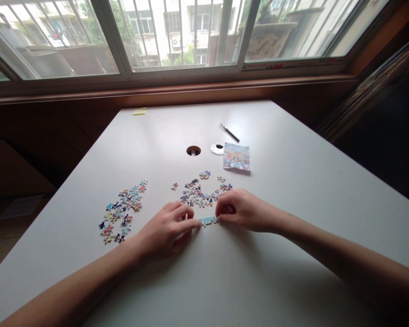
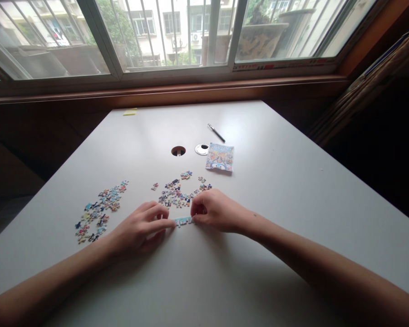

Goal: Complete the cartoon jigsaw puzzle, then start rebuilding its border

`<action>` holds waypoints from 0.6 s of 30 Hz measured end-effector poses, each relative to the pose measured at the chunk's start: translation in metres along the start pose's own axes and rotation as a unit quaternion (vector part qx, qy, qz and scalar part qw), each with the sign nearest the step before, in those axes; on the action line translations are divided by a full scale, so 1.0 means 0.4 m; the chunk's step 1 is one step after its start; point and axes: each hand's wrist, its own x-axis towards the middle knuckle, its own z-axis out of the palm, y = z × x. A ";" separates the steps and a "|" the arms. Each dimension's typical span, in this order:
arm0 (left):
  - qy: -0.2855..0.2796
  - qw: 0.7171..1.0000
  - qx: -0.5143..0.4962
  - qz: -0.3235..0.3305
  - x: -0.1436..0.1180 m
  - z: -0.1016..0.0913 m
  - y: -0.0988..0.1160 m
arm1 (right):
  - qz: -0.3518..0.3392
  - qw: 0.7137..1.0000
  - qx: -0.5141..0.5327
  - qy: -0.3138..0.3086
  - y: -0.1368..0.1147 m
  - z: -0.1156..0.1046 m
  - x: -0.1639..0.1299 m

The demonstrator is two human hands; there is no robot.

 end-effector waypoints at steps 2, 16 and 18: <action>0.001 1.000 0.001 0.001 0.000 -0.001 0.001 | -0.010 1.000 -0.012 0.006 0.001 0.002 -0.001; 0.001 1.000 0.010 0.002 0.001 -0.002 0.003 | -0.051 0.997 -0.050 0.024 -0.007 0.008 -0.002; 0.000 1.000 0.009 0.001 0.001 -0.002 0.003 | -0.053 0.997 -0.050 0.025 -0.006 0.008 -0.003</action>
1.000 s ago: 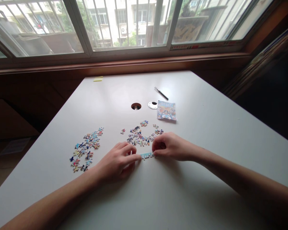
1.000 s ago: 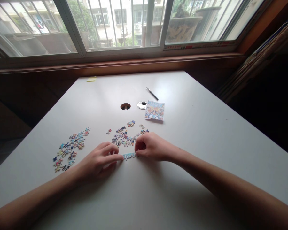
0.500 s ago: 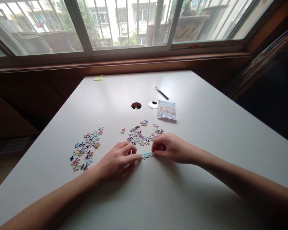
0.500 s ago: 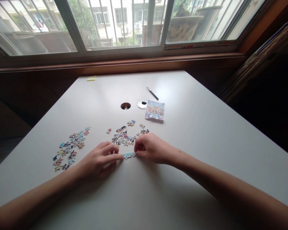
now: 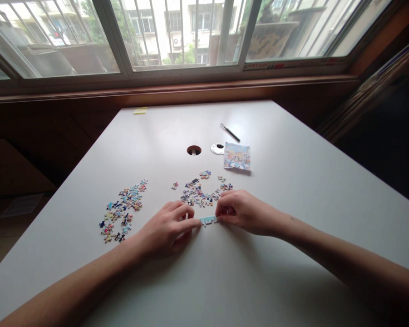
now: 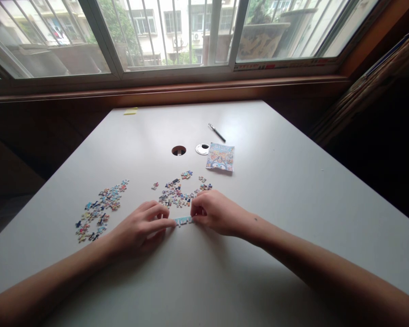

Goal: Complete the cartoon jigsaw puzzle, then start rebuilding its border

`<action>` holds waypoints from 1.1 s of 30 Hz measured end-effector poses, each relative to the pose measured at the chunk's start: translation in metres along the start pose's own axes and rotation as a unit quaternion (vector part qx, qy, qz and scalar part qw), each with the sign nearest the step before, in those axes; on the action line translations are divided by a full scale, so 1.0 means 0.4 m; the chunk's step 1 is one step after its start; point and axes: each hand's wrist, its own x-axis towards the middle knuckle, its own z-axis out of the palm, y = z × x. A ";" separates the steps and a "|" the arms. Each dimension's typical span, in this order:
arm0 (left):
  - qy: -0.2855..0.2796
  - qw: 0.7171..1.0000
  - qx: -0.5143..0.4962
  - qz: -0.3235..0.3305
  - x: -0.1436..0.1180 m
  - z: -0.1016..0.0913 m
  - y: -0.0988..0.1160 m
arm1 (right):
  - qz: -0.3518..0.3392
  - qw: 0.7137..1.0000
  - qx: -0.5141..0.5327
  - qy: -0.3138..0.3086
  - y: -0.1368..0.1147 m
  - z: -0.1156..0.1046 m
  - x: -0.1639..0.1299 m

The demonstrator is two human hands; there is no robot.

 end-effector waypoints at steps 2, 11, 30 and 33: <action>-0.001 1.000 -0.003 -0.001 0.000 0.000 0.000 | -0.001 1.000 0.001 -0.002 0.000 0.000 -0.001; -0.003 1.000 -0.010 -0.001 0.000 0.001 -0.001 | -0.003 1.000 -0.010 -0.011 -0.012 -0.005 -0.003; -0.001 1.000 -0.004 -0.002 -0.001 0.000 -0.002 | -0.030 0.998 -0.038 -0.027 -0.008 -0.005 -0.004; -0.003 1.000 -0.006 -0.002 0.000 0.000 -0.001 | -0.028 0.998 -0.051 -0.027 -0.012 -0.005 -0.005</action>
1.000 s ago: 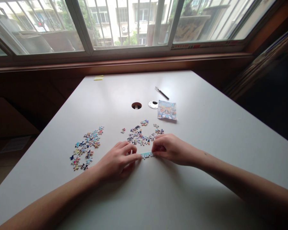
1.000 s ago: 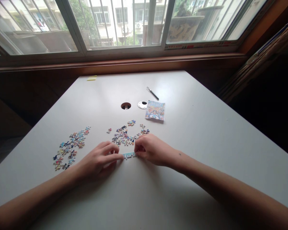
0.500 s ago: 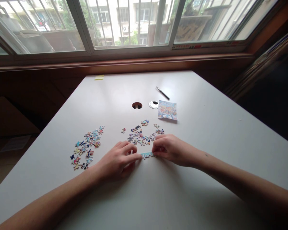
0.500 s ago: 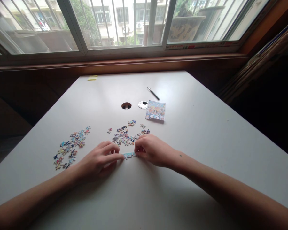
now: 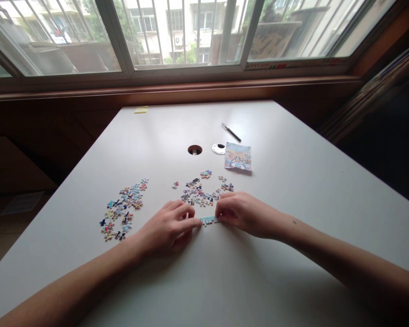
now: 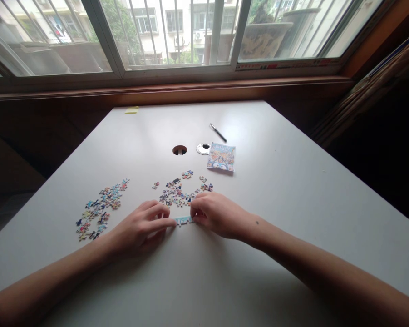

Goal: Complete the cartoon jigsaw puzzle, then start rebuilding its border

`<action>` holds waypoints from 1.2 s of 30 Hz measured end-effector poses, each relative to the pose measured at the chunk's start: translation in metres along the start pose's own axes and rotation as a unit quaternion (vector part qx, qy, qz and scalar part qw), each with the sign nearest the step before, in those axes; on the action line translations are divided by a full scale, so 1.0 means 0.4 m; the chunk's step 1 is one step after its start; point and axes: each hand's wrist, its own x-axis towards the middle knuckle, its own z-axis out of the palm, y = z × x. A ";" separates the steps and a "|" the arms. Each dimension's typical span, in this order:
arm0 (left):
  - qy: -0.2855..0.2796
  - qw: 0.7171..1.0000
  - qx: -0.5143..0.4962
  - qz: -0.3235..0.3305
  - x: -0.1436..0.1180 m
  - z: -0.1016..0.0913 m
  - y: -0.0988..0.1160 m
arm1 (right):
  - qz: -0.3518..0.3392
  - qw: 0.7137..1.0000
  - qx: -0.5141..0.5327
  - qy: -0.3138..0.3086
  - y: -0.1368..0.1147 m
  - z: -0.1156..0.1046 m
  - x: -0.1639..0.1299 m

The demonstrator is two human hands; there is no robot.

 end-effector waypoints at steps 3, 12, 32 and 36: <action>0.005 1.000 0.000 0.002 0.002 0.000 0.000 | 0.003 1.000 -0.008 0.002 0.000 0.002 0.000; 0.018 1.000 -0.020 0.000 0.002 0.000 0.001 | 0.008 1.000 -0.030 0.008 -0.002 0.005 -0.005; 0.041 0.999 -0.012 -0.020 0.004 -0.002 0.010 | -0.185 0.970 -0.113 0.112 0.038 0.095 -0.054; 0.045 0.998 -0.032 -0.021 0.002 -0.003 0.007 | -0.186 0.971 -0.101 0.114 0.046 0.099 -0.050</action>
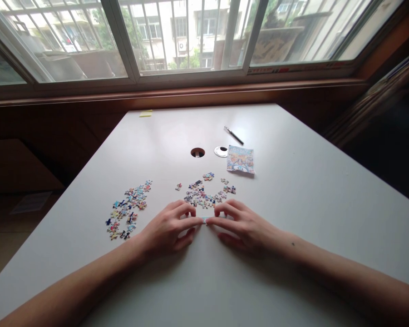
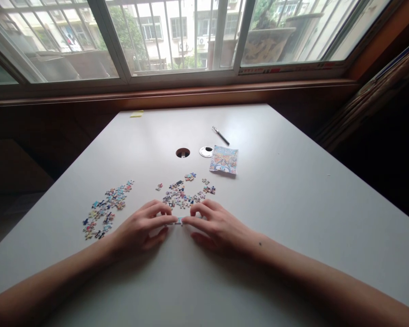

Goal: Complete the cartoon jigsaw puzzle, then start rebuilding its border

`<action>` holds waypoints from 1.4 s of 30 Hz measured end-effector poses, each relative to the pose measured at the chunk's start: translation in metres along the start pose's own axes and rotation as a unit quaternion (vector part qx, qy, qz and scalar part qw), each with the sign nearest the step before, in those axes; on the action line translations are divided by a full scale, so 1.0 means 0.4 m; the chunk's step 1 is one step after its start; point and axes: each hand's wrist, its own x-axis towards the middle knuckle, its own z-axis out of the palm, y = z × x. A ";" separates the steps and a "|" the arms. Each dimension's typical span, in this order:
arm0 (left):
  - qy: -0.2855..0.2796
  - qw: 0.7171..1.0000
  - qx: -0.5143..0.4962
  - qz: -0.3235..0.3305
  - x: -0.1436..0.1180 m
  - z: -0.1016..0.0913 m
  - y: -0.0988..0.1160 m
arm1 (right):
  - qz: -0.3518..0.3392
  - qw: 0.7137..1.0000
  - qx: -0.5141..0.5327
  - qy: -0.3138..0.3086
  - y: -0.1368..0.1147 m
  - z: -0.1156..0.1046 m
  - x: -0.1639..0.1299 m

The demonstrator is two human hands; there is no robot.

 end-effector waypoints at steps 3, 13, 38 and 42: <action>0.027 0.999 -0.030 -0.016 -0.003 -0.003 -0.002 | 0.015 0.997 0.052 0.047 0.011 -0.002 -0.006; 0.031 0.997 -0.065 -0.023 -0.005 0.003 -0.006 | 0.053 0.992 0.098 0.060 0.025 -0.003 -0.013; 0.034 0.998 -0.055 -0.011 -0.007 0.003 -0.010 | 0.036 0.997 0.061 0.033 0.020 -0.010 -0.011; 0.017 0.999 -0.042 0.009 -0.003 -0.002 -0.006 | 0.006 1.000 0.023 0.020 0.018 -0.009 -0.011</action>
